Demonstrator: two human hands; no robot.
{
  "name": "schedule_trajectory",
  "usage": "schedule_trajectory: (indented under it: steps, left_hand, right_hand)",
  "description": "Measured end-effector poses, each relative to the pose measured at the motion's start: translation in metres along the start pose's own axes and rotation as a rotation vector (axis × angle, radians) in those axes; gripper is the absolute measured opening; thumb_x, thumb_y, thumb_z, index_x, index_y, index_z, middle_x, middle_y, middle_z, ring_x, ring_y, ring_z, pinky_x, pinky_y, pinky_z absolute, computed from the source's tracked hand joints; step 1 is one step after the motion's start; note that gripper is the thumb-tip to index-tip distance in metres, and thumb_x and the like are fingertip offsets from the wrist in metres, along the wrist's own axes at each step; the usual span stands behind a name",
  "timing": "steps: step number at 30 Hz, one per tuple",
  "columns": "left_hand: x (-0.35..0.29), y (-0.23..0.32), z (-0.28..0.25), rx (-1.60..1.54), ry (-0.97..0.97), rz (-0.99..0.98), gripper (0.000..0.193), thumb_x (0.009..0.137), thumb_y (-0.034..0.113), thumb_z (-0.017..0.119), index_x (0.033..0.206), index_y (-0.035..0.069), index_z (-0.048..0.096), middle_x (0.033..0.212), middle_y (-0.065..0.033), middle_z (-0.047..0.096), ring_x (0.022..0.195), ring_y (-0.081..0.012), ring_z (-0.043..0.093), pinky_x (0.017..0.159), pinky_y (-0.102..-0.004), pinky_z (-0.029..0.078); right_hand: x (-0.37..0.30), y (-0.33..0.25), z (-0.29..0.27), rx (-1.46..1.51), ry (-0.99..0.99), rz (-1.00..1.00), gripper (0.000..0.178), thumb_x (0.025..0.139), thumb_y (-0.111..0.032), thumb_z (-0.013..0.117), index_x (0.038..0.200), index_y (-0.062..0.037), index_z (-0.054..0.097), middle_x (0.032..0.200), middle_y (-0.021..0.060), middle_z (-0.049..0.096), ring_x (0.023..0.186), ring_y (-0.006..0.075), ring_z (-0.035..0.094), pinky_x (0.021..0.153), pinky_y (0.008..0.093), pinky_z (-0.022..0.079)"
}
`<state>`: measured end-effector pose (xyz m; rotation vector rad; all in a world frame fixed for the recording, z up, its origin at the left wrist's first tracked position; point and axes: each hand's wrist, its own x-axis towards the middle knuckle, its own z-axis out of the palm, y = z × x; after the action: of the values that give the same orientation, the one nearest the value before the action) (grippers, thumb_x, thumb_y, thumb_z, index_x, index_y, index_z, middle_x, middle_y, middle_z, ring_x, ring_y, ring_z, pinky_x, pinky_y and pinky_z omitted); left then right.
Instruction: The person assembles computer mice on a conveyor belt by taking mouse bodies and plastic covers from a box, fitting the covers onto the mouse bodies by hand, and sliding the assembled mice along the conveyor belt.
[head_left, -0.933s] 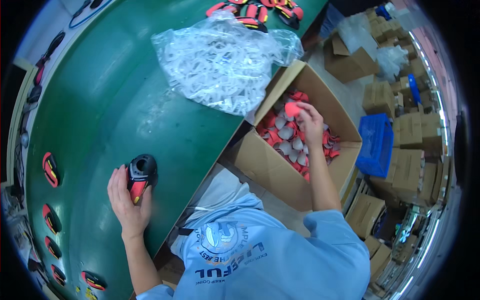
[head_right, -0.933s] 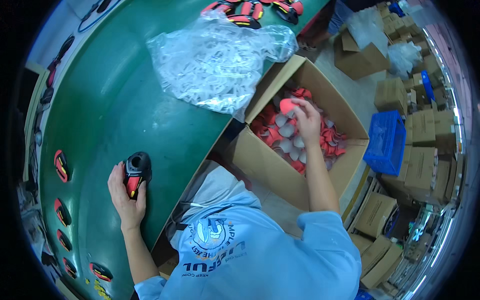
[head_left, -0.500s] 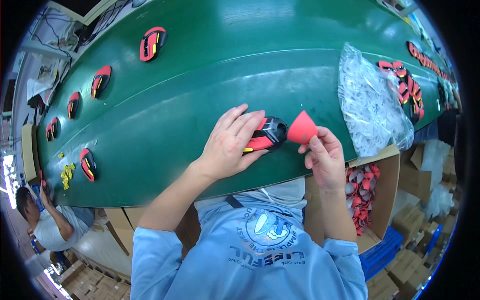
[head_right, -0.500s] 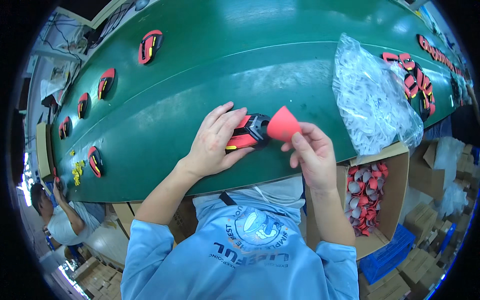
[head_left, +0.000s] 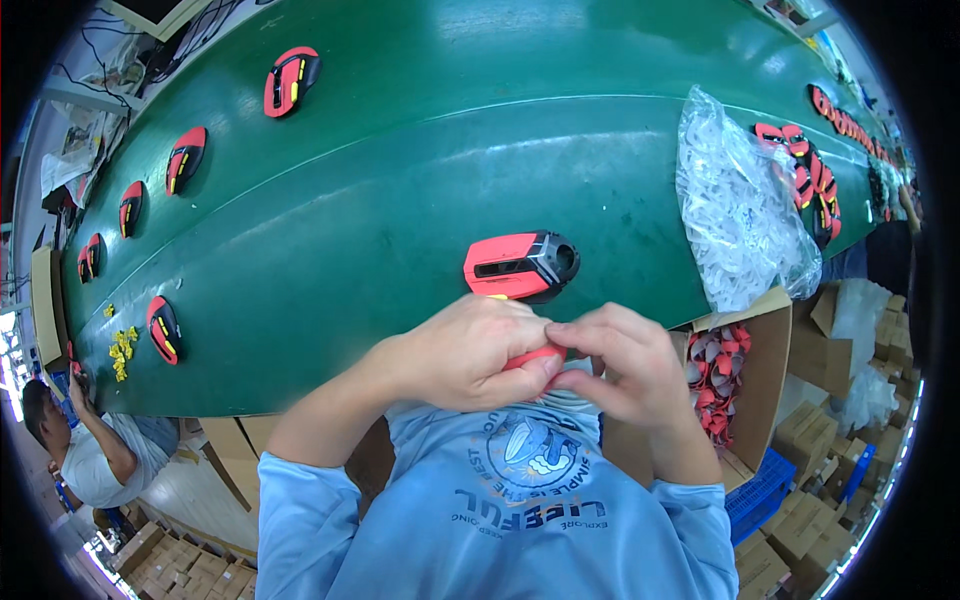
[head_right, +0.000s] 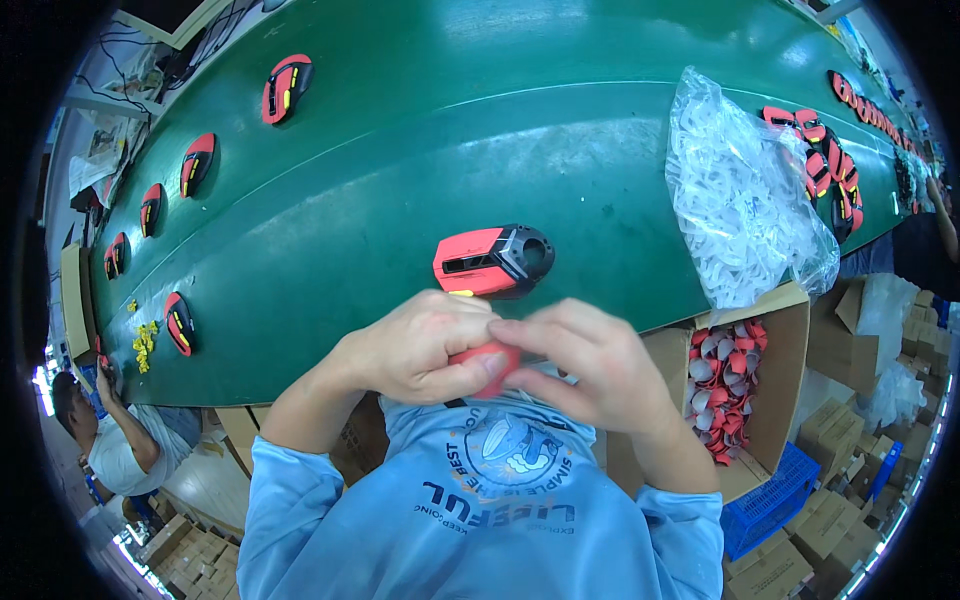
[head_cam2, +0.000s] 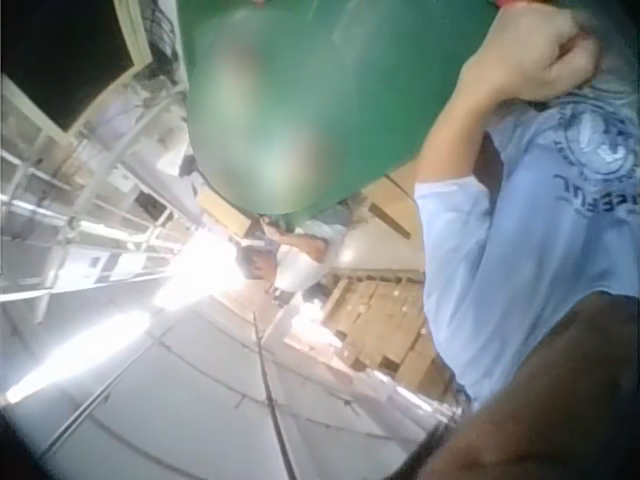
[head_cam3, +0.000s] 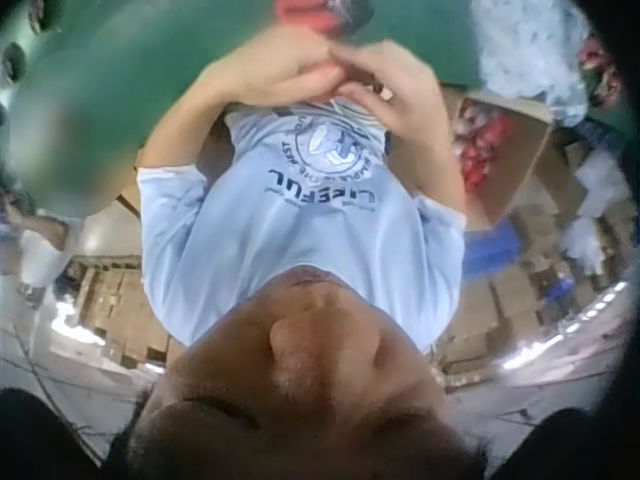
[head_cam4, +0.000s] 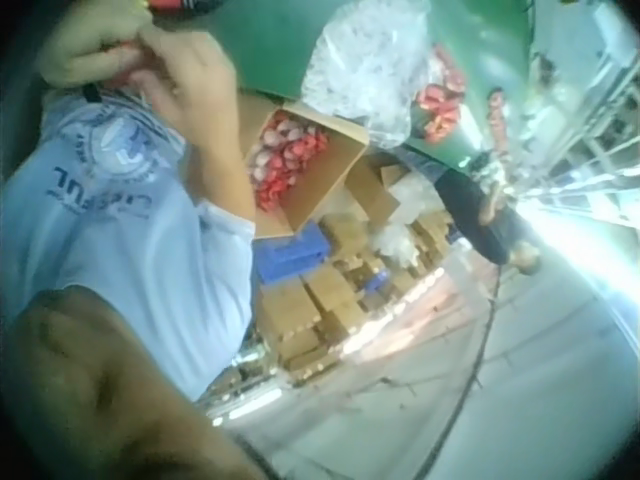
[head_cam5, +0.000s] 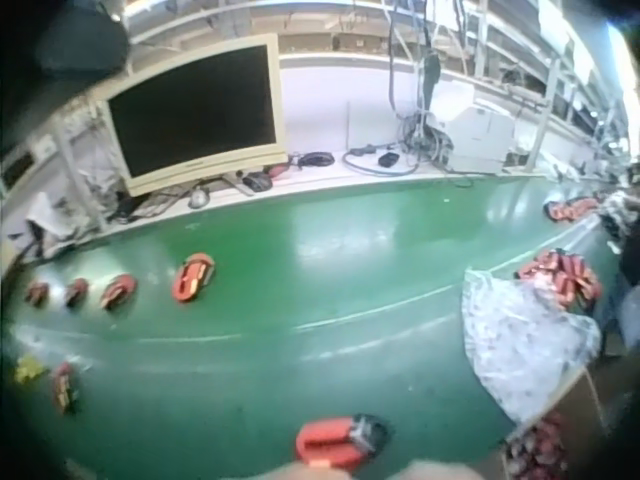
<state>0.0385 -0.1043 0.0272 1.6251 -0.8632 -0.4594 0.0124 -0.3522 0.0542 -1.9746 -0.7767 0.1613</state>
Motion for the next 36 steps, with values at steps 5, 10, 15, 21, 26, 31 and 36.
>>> schedule_trajectory:
  steps: [5, 10, 15, 21, 26, 31, 36]
  left_hand:
    - [-0.007, 0.015, -0.006, 0.053, 0.279, -0.288, 0.053, 0.081, 0.043, 0.095, 0.113, 0.006, 0.075, 0.098, -0.0066, 0.073, 0.085, -0.0154, 0.065, 0.074, -0.035, 0.052]
    - [-0.002, -0.018, -0.01, 0.676, 0.397, -0.064, 0.085, 0.074, 0.053, 0.096, 0.139, 0.007, 0.066, 0.145, -0.0148, 0.064, 0.131, -0.0402, 0.057, 0.111, -0.0522, 0.045]
    - [-0.007, -0.048, 0.001, 0.749, 0.333, -0.021, 0.069, 0.085, 0.038, 0.089, 0.143, 0.009, 0.065, 0.147, -0.0119, 0.064, 0.135, -0.0398, 0.055, 0.112, -0.0541, 0.041]
    - [-0.01, -0.052, -0.001, 0.64, 0.349, -0.043, 0.078, 0.083, 0.033, 0.091, 0.149, 0.007, 0.058, 0.146, -0.0095, 0.066, 0.135, -0.0379, 0.056, 0.113, -0.0509, 0.04]
    - [-0.011, -0.053, -0.002, 0.618, 0.358, -0.03, 0.081, 0.083, 0.031, 0.09, 0.151, 0.007, 0.055, 0.145, -0.0099, 0.066, 0.136, -0.0379, 0.056, 0.113, -0.0511, 0.04]
    - [-0.012, -0.053, -0.003, 0.619, 0.345, -0.042, 0.081, 0.083, 0.031, 0.091, 0.151, 0.007, 0.055, 0.146, -0.0097, 0.065, 0.136, -0.0377, 0.056, 0.113, -0.0511, 0.04]
    - [-0.011, -0.055, -0.002, 0.62, 0.351, -0.038, 0.083, 0.08, 0.029, 0.092, 0.151, 0.006, 0.055, 0.148, -0.0091, 0.065, 0.135, -0.0375, 0.056, 0.113, -0.0509, 0.04]
  right_hand:
    - [-0.009, 0.012, -0.003, 0.1, 0.059, 0.124, 0.037, 0.089, -0.006, 0.086, 0.125, -0.002, 0.076, 0.099, 0.0108, 0.075, 0.083, 0.0203, 0.072, 0.068, 0.0348, 0.06]
    - [0.003, 0.051, 0.016, 0.6, 0.399, 0.429, 0.045, 0.094, -0.003, 0.08, 0.138, -0.0016, 0.073, 0.1, 0.0102, 0.072, 0.076, 0.0151, 0.07, 0.067, 0.0306, 0.06]
    - [0.012, 0.06, 0.002, -0.195, 0.074, 0.363, 0.051, 0.089, -0.016, 0.088, 0.138, -0.0091, 0.075, 0.104, 0.0112, 0.073, 0.084, 0.0229, 0.071, 0.069, 0.0331, 0.057]
    - [0.029, 0.075, 0.0, -0.321, 0.062, 0.016, 0.058, 0.08, -0.026, 0.092, 0.132, -0.0093, 0.075, 0.126, 0.0101, 0.078, 0.099, 0.0289, 0.069, 0.084, 0.0397, 0.057]
    - [0.036, 0.087, -0.008, -0.262, -0.019, -0.107, 0.068, 0.075, -0.03, 0.096, 0.134, -0.0064, 0.074, 0.134, 0.0081, 0.077, 0.106, 0.0297, 0.063, 0.092, 0.0397, 0.054]
    - [0.036, 0.073, -0.012, -0.203, 0.02, 0.023, 0.068, 0.074, -0.031, 0.096, 0.134, -0.0063, 0.075, 0.134, 0.0076, 0.077, 0.107, 0.0299, 0.063, 0.098, 0.0418, 0.053]
    - [0.036, 0.083, -0.01, -0.332, -0.039, -0.066, 0.068, 0.075, -0.035, 0.094, 0.134, -0.007, 0.075, 0.133, 0.0078, 0.077, 0.102, 0.0298, 0.065, 0.096, 0.0417, 0.053]
